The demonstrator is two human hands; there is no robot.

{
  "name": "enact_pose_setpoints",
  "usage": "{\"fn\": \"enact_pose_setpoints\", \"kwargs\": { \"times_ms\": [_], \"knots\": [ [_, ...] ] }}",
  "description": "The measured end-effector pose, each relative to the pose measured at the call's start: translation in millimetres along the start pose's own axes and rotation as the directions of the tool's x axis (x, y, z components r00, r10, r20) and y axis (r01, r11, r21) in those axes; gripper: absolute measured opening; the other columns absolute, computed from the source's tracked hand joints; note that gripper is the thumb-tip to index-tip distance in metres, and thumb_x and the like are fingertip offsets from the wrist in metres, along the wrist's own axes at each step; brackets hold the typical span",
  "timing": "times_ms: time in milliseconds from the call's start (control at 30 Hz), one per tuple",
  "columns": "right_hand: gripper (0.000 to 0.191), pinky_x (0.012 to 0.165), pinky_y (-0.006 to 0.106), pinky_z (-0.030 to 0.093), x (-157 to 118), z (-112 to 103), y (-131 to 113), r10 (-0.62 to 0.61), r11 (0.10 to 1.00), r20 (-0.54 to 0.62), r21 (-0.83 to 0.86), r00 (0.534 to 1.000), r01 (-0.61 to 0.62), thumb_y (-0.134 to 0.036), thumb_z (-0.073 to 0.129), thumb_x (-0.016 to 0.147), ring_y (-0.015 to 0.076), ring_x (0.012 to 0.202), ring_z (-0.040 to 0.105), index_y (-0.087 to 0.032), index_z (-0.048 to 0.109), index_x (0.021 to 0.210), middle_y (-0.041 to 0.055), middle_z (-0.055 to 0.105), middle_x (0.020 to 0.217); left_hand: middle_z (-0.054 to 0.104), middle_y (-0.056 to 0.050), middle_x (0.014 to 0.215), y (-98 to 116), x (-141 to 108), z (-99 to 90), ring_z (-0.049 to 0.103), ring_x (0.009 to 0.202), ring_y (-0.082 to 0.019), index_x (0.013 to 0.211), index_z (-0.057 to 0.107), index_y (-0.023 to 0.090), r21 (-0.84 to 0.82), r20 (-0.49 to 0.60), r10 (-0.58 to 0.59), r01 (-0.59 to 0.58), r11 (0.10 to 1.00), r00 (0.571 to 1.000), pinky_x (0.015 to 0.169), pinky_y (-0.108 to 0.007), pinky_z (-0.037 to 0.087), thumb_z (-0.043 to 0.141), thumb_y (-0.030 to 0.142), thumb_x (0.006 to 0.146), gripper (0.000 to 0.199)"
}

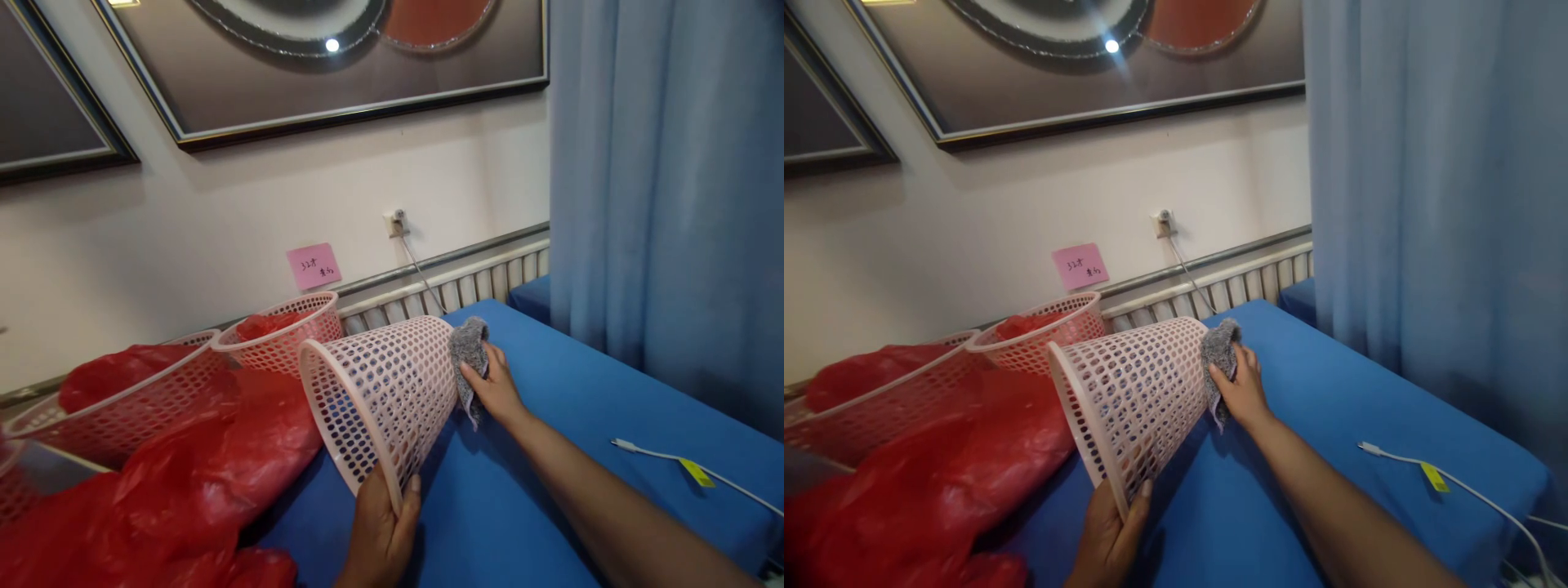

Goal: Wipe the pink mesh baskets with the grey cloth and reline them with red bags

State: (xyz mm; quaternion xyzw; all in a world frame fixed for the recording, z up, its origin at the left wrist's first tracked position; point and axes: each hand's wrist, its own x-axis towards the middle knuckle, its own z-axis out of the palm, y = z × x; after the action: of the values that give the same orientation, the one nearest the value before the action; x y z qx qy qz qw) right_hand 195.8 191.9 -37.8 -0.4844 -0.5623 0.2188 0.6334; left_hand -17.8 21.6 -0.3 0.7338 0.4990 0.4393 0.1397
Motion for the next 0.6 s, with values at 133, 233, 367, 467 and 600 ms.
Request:
{"fn": "enact_pose_setpoints", "kwargs": {
  "times_ms": [133,233,367,467,600],
  "knots": [
    [0.063,0.123,0.063,0.026,-3.4,1.1,6.1,-0.037,0.989,0.08,-0.141,0.996,0.048,-0.061,0.059,0.09,0.0409,0.157,0.019,-0.022,0.056,0.139,0.0163,0.019,0.169,0.07,-0.015,0.137,-0.9,1.7,-0.9,0.062,0.134,-0.033,0.14,0.065,0.017,-0.055,0.008,-0.065,0.065,0.996,0.998,0.115,-0.05,0.05,0.051,0.036,0.102,0.044],
    [0.076,0.121,0.065,0.03,-4.0,3.2,11.4,-0.107,0.983,0.192,-0.129,0.976,0.133,-0.061,0.058,0.09,0.0395,0.155,0.026,-0.019,0.04,0.151,0.0209,0.034,0.161,0.071,-0.015,0.135,-4.5,1.4,-3.0,0.063,0.132,-0.033,0.139,0.065,0.017,-0.083,-0.019,-0.088,0.086,0.993,0.996,0.115,-0.049,0.049,0.052,0.038,0.101,0.045],
    [0.074,0.112,0.064,0.042,3.1,0.9,12.9,-0.227,0.945,0.19,-0.194,0.955,0.263,-0.055,0.06,0.09,0.0379,0.134,0.051,-0.014,0.04,0.149,0.0219,0.055,0.138,0.074,-0.014,0.13,-7.9,0.4,-5.0,0.063,0.13,-0.033,0.136,0.067,0.017,-0.107,-0.037,-0.122,0.117,0.987,0.992,0.115,-0.048,0.049,0.054,0.04,0.099,0.045],
    [0.06,0.102,0.063,0.05,5.9,-2.8,2.5,-0.296,0.908,0.168,-0.258,0.94,0.332,-0.048,0.059,0.093,0.0368,0.116,0.059,-0.014,0.05,0.142,0.0179,0.062,0.117,0.073,-0.015,0.131,-7.4,2.5,-2.9,0.065,0.128,-0.033,0.134,0.068,0.016,-0.096,-0.035,-0.147,0.144,0.985,0.988,0.113,-0.049,0.05,0.055,0.038,0.097,0.045],
    [0.058,0.088,0.053,0.06,-20.8,-2.4,-36.1,-0.426,0.871,0.155,-0.197,0.891,0.451,-0.04,0.056,0.096,0.0321,0.107,0.063,-0.024,0.043,0.15,0.017,0.055,0.127,0.07,-0.016,0.135,-9.4,7.4,5.3,0.062,0.131,-0.034,0.134,0.068,0.016,-0.065,-0.019,-0.164,0.163,0.985,0.986,0.116,-0.052,0.046,0.055,0.034,0.093,0.046]
  ]
}}
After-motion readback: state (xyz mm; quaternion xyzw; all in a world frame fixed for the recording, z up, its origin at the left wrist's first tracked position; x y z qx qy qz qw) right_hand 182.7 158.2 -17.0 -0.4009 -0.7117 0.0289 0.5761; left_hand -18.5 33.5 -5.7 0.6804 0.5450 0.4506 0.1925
